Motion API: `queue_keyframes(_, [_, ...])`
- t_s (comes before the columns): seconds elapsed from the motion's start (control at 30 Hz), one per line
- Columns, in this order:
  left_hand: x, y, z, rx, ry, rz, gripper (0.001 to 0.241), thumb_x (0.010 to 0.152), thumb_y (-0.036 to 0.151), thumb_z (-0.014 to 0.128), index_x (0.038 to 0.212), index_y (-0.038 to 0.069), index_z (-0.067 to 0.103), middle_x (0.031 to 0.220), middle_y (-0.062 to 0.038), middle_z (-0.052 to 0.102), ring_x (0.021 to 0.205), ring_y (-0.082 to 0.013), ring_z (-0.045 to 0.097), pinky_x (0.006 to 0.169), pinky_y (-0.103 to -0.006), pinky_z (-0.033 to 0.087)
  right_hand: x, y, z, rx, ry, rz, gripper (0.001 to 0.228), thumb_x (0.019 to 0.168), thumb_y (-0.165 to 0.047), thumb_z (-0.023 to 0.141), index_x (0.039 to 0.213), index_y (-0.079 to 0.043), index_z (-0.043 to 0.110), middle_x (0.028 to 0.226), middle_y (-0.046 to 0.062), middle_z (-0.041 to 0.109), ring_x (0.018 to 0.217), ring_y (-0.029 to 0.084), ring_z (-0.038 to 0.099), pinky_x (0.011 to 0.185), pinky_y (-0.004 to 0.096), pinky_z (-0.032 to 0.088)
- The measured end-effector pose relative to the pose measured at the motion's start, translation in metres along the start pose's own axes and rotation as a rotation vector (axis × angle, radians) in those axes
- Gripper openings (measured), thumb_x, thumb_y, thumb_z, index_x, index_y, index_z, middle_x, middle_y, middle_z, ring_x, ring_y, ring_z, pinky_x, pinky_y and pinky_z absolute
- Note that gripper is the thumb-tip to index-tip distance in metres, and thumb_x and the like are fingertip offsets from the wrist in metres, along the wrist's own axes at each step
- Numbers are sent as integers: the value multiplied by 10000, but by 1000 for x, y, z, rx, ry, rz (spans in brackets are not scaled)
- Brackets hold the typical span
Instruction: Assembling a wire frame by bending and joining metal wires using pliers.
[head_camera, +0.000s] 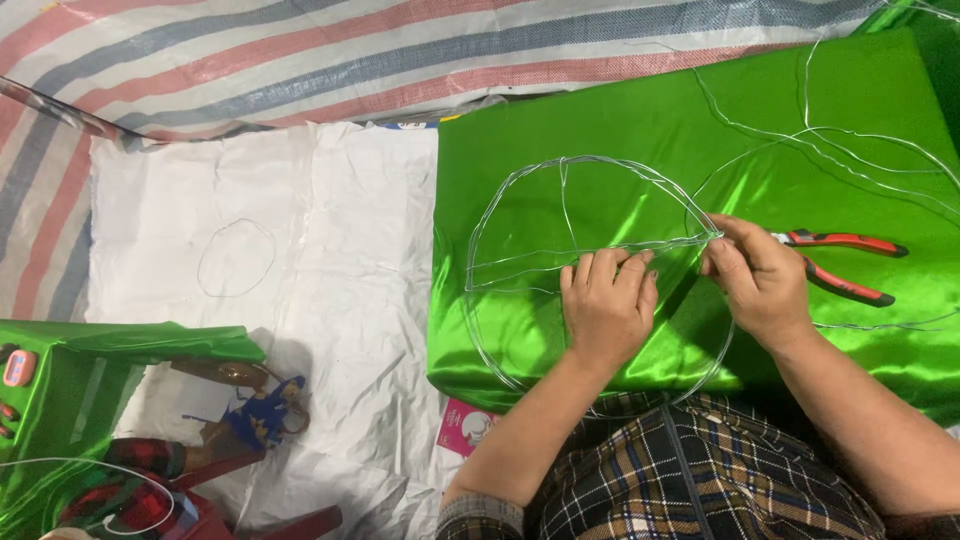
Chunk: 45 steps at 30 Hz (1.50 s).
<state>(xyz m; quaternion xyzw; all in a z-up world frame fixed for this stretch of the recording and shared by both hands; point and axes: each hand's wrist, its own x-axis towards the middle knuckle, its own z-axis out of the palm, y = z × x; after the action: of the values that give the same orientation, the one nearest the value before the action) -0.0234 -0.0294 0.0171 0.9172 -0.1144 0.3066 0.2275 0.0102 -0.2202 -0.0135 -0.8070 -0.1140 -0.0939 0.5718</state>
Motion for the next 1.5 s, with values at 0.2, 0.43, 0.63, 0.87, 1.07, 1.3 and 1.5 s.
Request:
queue_keyframes(0.2, [3,11,-8,-67,-3,-78,148,947,218,634,975,74,646,1069,-107,628,960,-266,577,830,-432,341,-3,5,2,113,-37,52,269,1062,-58,589,1291,83,598,764,110,616,565,154,523,529,262,450])
queue_keyframes(0.43, [11,12,-18,-54,87,-21,148,960,184,611,946,59,691,949,-110,635,835,-277,580,715,-419,382,0,2,-6,59,-83,126,123,991,-125,726,1046,-45,651,752,-3,596,633,72,513,584,225,420])
queue_keyframes(0.63, [30,11,-30,-139,288,71,255,1049,221,564,905,18,623,877,-133,595,724,-243,600,610,-369,523,14,-26,-25,127,-143,51,190,967,-94,710,1134,-7,692,859,63,704,713,108,653,660,210,534])
queue_keyframes(0.87, [46,8,-52,95,29,180,160,928,228,798,962,79,746,903,-61,642,687,-188,576,542,-311,489,18,-28,-31,137,-245,93,228,1012,-112,612,1198,-26,712,714,38,642,623,98,556,592,229,446])
queue_keyframes(1.07, [63,-4,-49,-148,-275,121,94,979,189,662,975,101,630,910,-52,611,772,-231,605,663,-384,501,22,-25,-31,184,-269,91,232,984,-71,607,1184,-7,705,672,12,586,571,87,484,540,226,408])
queue_keyframes(1.3, [76,-14,-50,-196,-449,13,116,989,265,606,982,152,580,871,-21,714,683,-281,677,675,-475,545,37,-20,-28,172,-328,97,166,901,-107,754,1057,-53,735,692,-59,494,627,50,417,560,214,331])
queue_keyframes(1.5, [81,-27,-50,-356,-458,7,88,955,221,656,942,150,607,892,-5,629,748,-226,628,609,-414,484,53,-24,-29,124,-367,102,243,878,-115,781,1117,-73,768,741,-68,543,648,58,411,574,212,336])
